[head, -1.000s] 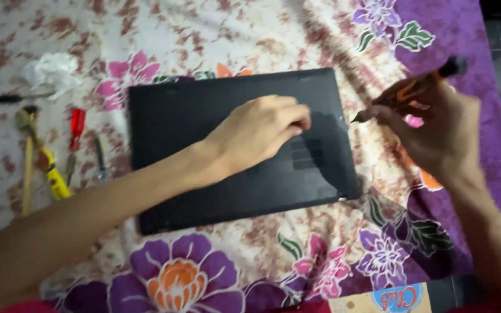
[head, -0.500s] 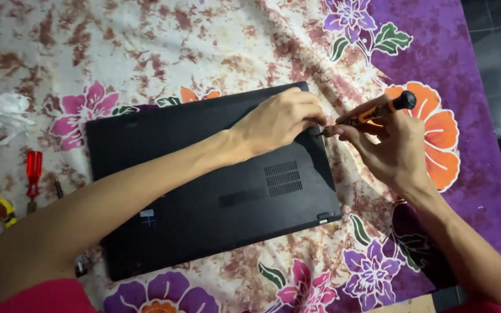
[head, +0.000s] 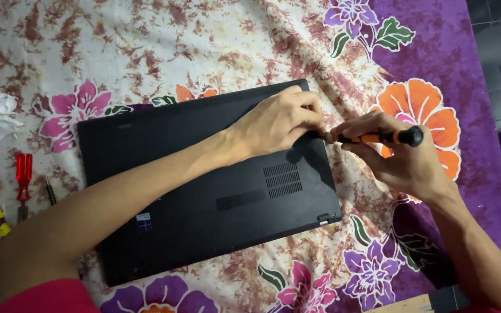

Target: Using a small screwdriver to pry open the bottom cover of a laptop by releasing the plastic clips along the edge.

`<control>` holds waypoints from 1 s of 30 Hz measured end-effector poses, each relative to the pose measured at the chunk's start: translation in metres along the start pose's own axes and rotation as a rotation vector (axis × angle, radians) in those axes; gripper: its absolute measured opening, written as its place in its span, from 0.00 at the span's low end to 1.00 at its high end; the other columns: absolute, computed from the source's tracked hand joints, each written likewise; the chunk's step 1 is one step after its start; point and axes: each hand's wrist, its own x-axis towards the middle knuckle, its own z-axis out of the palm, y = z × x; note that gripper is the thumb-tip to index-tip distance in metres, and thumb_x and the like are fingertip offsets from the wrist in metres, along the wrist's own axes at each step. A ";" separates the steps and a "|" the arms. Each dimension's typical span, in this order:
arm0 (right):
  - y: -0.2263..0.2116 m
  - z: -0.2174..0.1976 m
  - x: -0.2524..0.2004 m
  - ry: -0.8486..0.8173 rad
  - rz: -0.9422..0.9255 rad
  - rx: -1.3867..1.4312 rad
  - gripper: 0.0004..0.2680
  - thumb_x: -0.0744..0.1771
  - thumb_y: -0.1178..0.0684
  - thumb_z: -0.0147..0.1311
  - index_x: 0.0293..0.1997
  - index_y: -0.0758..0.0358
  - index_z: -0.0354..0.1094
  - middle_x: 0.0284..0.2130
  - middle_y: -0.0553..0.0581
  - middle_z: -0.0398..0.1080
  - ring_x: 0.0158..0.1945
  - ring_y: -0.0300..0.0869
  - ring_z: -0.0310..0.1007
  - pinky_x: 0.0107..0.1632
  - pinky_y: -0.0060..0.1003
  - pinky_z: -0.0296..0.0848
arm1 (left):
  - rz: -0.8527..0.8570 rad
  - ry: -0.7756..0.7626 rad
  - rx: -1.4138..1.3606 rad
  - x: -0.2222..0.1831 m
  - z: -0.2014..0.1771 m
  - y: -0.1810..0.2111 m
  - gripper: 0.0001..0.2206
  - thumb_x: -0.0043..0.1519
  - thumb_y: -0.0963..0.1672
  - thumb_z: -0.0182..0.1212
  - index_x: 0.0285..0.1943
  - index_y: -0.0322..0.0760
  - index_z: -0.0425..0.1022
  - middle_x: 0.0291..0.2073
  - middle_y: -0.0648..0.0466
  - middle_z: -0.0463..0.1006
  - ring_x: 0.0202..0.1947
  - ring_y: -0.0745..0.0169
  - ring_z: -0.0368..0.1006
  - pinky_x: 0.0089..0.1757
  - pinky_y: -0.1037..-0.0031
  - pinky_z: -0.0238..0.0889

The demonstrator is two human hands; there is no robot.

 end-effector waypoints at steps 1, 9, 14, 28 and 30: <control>-0.002 0.000 -0.001 -0.007 -0.010 0.016 0.06 0.67 0.67 0.57 0.46 0.70 0.65 0.45 0.64 0.76 0.52 0.48 0.81 0.56 0.37 0.83 | 0.012 -0.028 0.016 0.000 -0.001 0.000 0.10 0.59 0.33 0.61 0.42 0.34 0.84 0.38 0.52 0.76 0.36 0.55 0.65 0.33 0.66 0.66; -0.003 0.002 0.002 0.048 0.059 -0.036 0.07 0.67 0.66 0.58 0.46 0.70 0.64 0.46 0.62 0.78 0.54 0.46 0.80 0.56 0.35 0.81 | -0.015 -0.027 0.001 0.000 0.003 -0.002 0.12 0.58 0.33 0.58 0.45 0.32 0.84 0.40 0.51 0.77 0.35 0.55 0.64 0.33 0.66 0.64; -0.010 0.006 0.007 0.107 0.094 -0.131 0.10 0.66 0.63 0.63 0.47 0.72 0.65 0.42 0.63 0.77 0.46 0.48 0.81 0.48 0.38 0.84 | -0.008 -0.006 -0.001 0.000 0.004 -0.002 0.12 0.58 0.32 0.58 0.45 0.31 0.83 0.39 0.51 0.77 0.35 0.54 0.64 0.34 0.65 0.64; -0.011 -0.039 0.059 -0.433 -0.195 -0.251 0.06 0.64 0.58 0.61 0.43 0.55 0.77 0.38 0.50 0.78 0.41 0.42 0.77 0.43 0.35 0.77 | -0.125 -0.359 -0.475 0.035 -0.034 0.003 0.39 0.61 0.38 0.70 0.77 0.33 0.46 0.54 0.43 0.85 0.56 0.49 0.83 0.58 0.51 0.71; -0.014 -0.041 0.063 -0.465 -0.167 -0.229 0.06 0.64 0.56 0.61 0.43 0.54 0.78 0.38 0.49 0.79 0.42 0.41 0.77 0.42 0.34 0.77 | -0.168 -0.334 -0.438 0.039 -0.028 0.000 0.42 0.58 0.37 0.73 0.77 0.37 0.47 0.52 0.45 0.86 0.55 0.48 0.85 0.56 0.51 0.73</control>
